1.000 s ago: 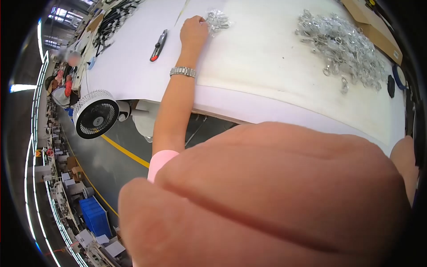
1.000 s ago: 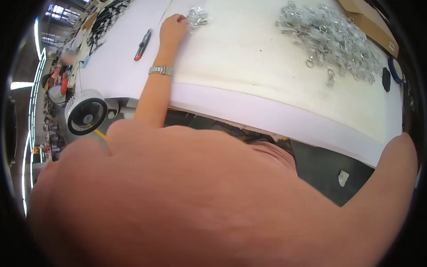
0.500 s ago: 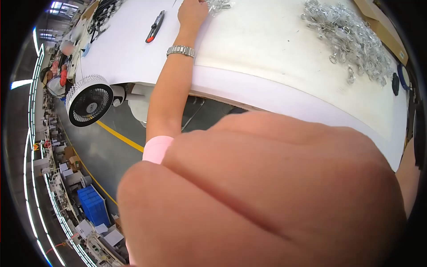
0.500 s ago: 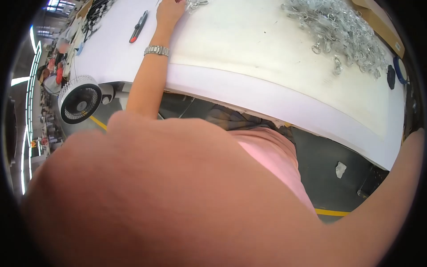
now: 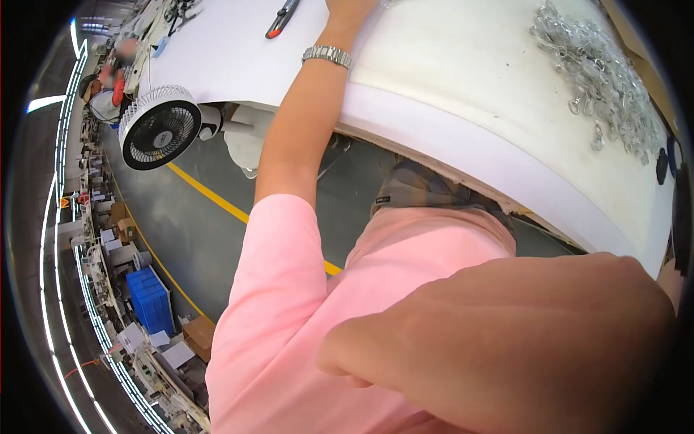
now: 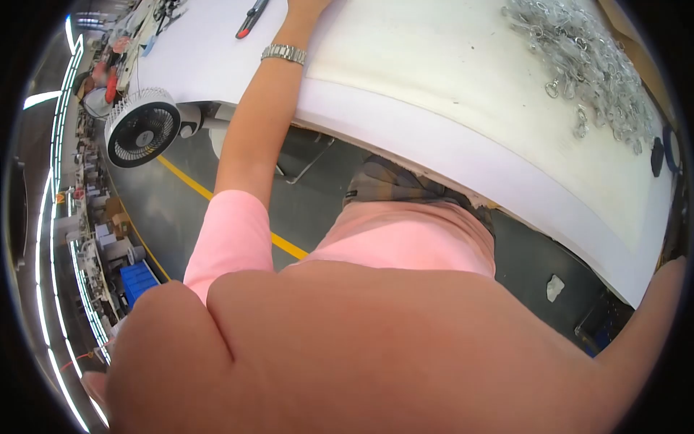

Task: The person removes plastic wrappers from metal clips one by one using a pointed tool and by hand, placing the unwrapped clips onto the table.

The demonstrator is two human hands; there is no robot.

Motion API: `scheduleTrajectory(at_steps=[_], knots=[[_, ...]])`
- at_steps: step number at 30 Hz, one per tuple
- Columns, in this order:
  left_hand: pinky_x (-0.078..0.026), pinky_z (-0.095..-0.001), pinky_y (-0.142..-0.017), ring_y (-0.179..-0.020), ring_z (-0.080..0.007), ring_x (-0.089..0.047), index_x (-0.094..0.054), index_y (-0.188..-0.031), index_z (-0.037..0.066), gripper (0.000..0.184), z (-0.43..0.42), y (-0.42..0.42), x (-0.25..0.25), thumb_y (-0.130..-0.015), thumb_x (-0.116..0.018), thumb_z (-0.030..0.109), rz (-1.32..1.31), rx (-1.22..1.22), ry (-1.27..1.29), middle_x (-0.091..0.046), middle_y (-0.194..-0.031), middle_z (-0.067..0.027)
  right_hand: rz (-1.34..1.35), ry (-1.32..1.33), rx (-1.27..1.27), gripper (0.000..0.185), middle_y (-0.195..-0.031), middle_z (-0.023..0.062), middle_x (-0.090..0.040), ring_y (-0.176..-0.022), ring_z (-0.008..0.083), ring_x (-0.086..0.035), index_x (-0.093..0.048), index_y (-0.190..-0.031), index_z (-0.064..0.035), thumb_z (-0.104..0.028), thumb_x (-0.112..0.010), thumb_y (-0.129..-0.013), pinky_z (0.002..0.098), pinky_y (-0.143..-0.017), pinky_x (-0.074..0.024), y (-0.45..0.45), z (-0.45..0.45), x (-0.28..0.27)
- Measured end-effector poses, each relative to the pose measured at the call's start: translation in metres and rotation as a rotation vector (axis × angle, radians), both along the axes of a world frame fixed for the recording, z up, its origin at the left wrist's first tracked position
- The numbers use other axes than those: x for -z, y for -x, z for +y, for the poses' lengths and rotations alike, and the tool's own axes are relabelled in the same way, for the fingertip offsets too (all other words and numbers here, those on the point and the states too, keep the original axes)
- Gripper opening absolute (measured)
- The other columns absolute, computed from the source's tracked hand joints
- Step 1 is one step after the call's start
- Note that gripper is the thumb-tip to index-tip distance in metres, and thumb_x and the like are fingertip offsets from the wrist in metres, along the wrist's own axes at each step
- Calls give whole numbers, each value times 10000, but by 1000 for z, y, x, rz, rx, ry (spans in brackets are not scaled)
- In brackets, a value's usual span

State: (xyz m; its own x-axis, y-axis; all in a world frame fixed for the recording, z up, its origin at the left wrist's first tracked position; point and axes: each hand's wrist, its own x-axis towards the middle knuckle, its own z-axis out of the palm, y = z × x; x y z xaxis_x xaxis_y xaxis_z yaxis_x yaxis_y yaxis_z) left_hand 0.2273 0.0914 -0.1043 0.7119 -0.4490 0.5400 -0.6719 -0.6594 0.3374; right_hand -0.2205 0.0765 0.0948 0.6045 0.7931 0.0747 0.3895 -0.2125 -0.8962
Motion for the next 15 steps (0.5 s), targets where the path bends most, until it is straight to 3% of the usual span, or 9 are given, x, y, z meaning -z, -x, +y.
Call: scheduleTrajectory(at_steps=[4,7,15], knots=[[-541,-514,-970,-1062,-421,-698,-775,-966,33,235,-11,-13,0,-912,-639,217,-120,51,-8,-758,-1060,-235,-10,-6,32,294,-1142,153,-747,-1081,270,-698,-724,-1172,10,-230,-607,-1050,402,-962,-533,2,5,8],[-541,-513,-971,-1064,-422,-698,-773,-1001,31,247,-8,1,-15,-913,-648,225,20,51,-33,-759,-1075,-232,-23,-34,51,296,-1133,155,-748,-1073,273,-700,-724,-1165,11,-234,-605,-1049,404,-956,-534,-2,8,8],[-538,-517,-964,-1074,-430,-694,-765,-1027,4,267,-5,-10,-4,-916,-651,217,-28,15,-5,-751,-1074,-259,0,-18,5,304,-1108,160,-749,-1053,281,-704,-725,-1145,14,-245,-600,-1049,407,-940,-538,-2,8,8]])
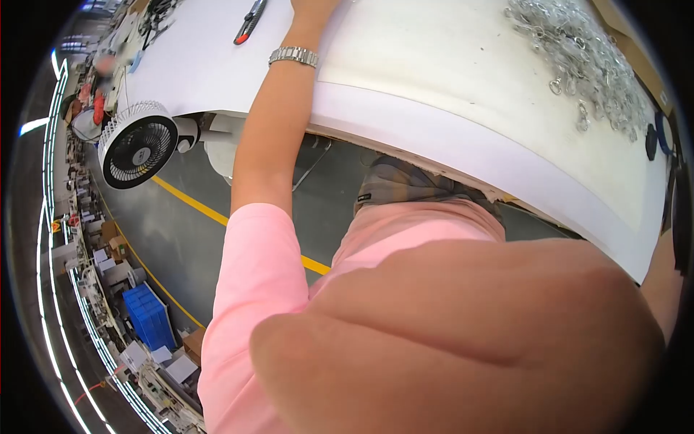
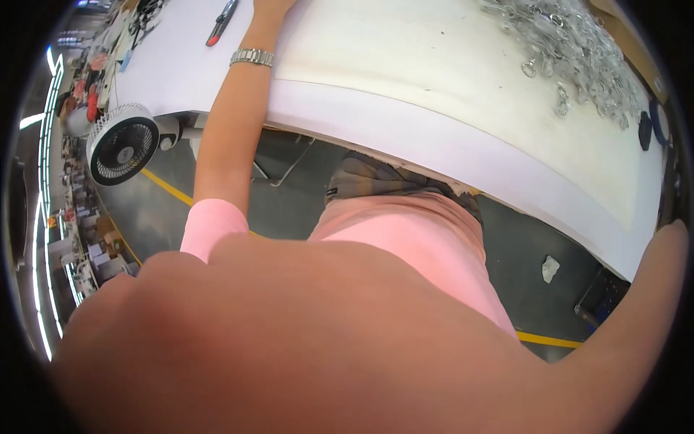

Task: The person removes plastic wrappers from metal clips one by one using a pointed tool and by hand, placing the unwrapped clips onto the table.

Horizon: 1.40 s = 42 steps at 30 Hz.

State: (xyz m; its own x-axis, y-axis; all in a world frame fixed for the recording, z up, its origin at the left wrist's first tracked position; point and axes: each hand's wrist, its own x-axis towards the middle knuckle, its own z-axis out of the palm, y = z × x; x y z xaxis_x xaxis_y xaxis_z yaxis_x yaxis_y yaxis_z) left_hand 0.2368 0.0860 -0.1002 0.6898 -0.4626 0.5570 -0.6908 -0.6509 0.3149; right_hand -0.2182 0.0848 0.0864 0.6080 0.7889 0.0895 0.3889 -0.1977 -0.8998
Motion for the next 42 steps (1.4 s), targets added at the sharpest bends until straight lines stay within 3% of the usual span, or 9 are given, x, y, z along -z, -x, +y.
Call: scheduleTrajectory(at_steps=[15,20,21,22,31,34,37,40,42], knots=[[-547,-518,-918,-1017,-425,-693,-740,-958,-2,218,-6,11,-6,-920,-635,186,-152,103,-59,-743,-1031,-248,43,10,178,322,-1061,170,-753,-1015,295,-713,-728,-1109,20,-265,-590,-1049,414,-910,-544,-14,-10,-4],[-553,-523,-889,-992,-419,-697,-733,-974,1,238,-6,55,-38,-916,-660,220,52,-10,-180,-740,-997,-246,292,38,517,330,-1046,173,-754,-1002,300,-715,-728,-1097,22,-272,-587,-1049,417,-900,-547,-36,-49,19],[-557,-517,-890,-994,-412,-707,-732,-976,3,242,-6,7,2,-904,-673,226,-156,38,-113,-750,-1037,-254,332,-22,566,278,-990,124,-772,-945,208,-718,-741,-1110,22,-222,-622,-1049,347,-872,-556,-42,-60,32],[-570,-503,-885,-992,-397,-723,-756,-983,30,231,-5,8,-9,-900,-689,235,-75,-8,-128,-767,-1024,-221,491,-110,634,292,-1031,103,-783,-938,192,-715,-749,-1106,22,-219,-600,-1039,347,-880,-565,-48,-70,39],[-590,-424,-787,-866,-303,-761,-789,-995,62,202,10,39,-49,-874,-764,222,116,-113,-112,-795,-949,-140,202,-364,1152,231,-991,47,-767,-931,116,-700,-755,-1156,-10,-175,-609,-1084,268,-822,-564,-69,-174,134],[-499,-310,-593,-636,-146,-643,-766,-969,16,193,1,68,-71,-897,-802,192,279,108,357,-738,-805,-61,295,-529,1121,261,-1068,65,-758,-934,126,-702,-736,-1213,-1,-202,-621,-1093,267,-803,-575,-70,-185,133],[-317,-220,-486,-535,-29,-447,-740,-923,-8,195,-19,122,-96,-929,-815,172,866,378,608,-623,-702,28,254,-593,1190,341,-1172,95,-743,-956,139,-711,-679,-1317,11,-238,-651,-1087,279,-785,-587,-69,-182,126],[-177,-222,-452,-482,4,-305,-724,-937,4,191,-52,181,-111,-977,-784,182,1064,578,576,-540,-653,64,122,-643,1306,434,-1248,120,-725,-993,152,-720,-612,-1410,8,-251,-684,-1070,273,-754,-587,-75,-190,125],[-194,-221,-458,-494,3,-323,-724,-948,5,182,-72,204,-108,-976,-783,175,1138,678,520,-546,-660,63,104,-615,1369,460,-1194,123,-744,-971,155,-730,-597,-1421,8,-261,-697,-1062,271,-747,-584,-75,-192,120]])
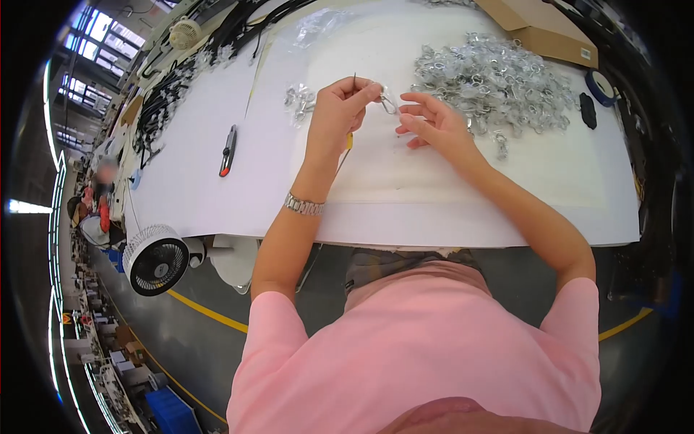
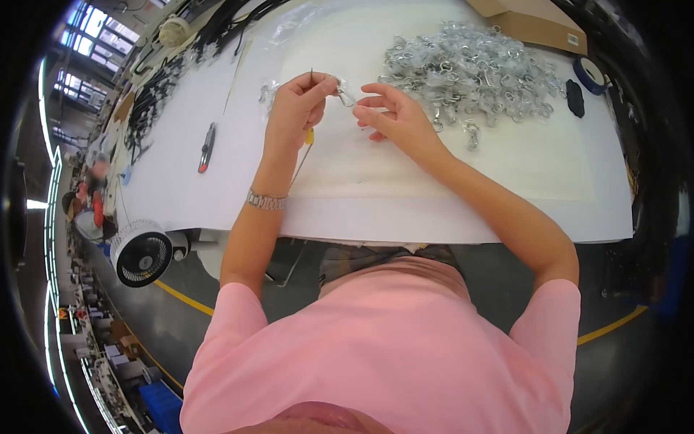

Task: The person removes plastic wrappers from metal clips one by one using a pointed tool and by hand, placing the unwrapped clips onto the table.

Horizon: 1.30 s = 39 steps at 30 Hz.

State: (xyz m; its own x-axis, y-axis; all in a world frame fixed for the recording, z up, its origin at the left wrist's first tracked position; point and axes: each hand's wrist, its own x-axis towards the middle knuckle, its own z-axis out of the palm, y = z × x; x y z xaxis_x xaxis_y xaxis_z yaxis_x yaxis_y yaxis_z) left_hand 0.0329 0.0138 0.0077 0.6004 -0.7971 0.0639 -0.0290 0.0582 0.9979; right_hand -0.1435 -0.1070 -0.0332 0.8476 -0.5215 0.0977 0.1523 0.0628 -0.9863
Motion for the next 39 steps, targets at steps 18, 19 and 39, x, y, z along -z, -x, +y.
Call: scheduleTrajectory(at_steps=[18,19,39], knots=[[-246,-216,-465,-530,0,-373,-715,-920,23,219,-21,16,15,-996,-763,222,-61,220,-105,-685,-788,-2,31,-125,-7,319,-872,56,-736,-753,116,-691,-716,-1150,-10,-306,-603,-1121,263,-710,-567,8,-32,15],[-269,-213,-479,-544,-3,-393,-715,-900,29,218,-19,20,9,-992,-762,221,-26,212,-118,-684,-774,7,29,-119,-23,314,-869,58,-737,-745,116,-691,-713,-1147,-11,-307,-611,-1117,264,-706,-566,9,-34,15],[-239,-214,-445,-472,-14,-361,-709,-967,-2,246,-19,20,15,-1027,-742,234,-27,199,-79,-726,-790,-92,-3,-23,97,277,-808,62,-735,-650,103,-656,-726,-1022,-8,-276,-681,-1077,250,-634,-537,13,-29,-4]])
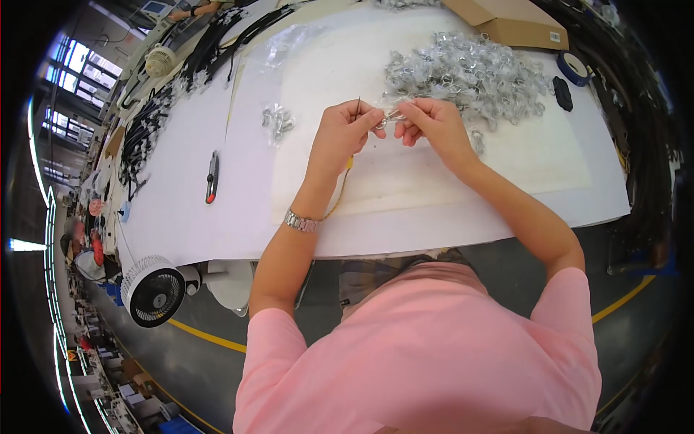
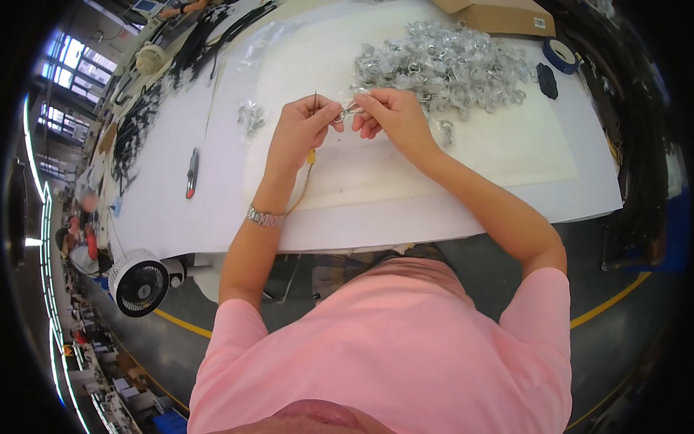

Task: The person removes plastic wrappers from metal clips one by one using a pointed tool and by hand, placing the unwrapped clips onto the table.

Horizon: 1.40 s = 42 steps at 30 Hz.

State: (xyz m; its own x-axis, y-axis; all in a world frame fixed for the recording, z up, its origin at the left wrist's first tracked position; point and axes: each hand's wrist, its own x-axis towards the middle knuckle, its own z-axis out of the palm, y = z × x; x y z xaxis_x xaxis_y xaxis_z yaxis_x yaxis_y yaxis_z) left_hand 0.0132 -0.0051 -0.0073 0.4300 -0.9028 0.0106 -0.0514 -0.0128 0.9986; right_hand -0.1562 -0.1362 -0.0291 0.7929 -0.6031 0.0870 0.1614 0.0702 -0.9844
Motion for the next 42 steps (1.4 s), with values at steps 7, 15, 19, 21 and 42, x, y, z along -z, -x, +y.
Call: scheduleTrajectory(at_steps=[7,15,19,21,42], knots=[[-236,-220,-450,-484,-15,-363,-705,-925,-1,233,0,14,-8,-1021,-739,209,-88,-120,20,-703,-731,-65,18,63,100,286,-775,68,-741,-623,101,-658,-741,-1002,4,-260,-663,-1079,243,-599,-528,2,-2,-8],[-263,-221,-477,-520,-12,-379,-714,-899,21,225,1,14,-9,-1019,-731,210,-64,-166,44,-675,-699,-18,-79,-6,127,310,-789,63,-741,-652,98,-653,-744,-1009,-10,-283,-626,-1095,246,-616,-524,1,-17,-4],[-253,-218,-482,-528,-9,-380,-721,-928,12,202,3,2,-11,-1016,-734,193,-88,-107,-11,-665,-716,-13,-94,35,151,356,-847,69,-755,-719,109,-673,-748,-1039,-14,-332,-603,-1105,265,-677,-545,7,-29,-11],[-275,-213,-500,-543,-7,-403,-727,-928,12,194,2,0,-9,-1008,-743,187,-146,-44,-35,-671,-722,-12,-34,128,125,346,-920,72,-766,-786,117,-691,-745,-1087,-17,-336,-610,-1101,261,-740,-551,5,-31,-20],[-359,-253,-557,-614,-42,-483,-718,-880,19,259,1,7,-5,-1039,-696,223,-315,44,-36,-657,-712,20,260,17,-385,263,-979,68,-793,-876,136,-751,-767,-1116,-37,-280,-710,-1032,287,-827,-599,15,-21,-17]])
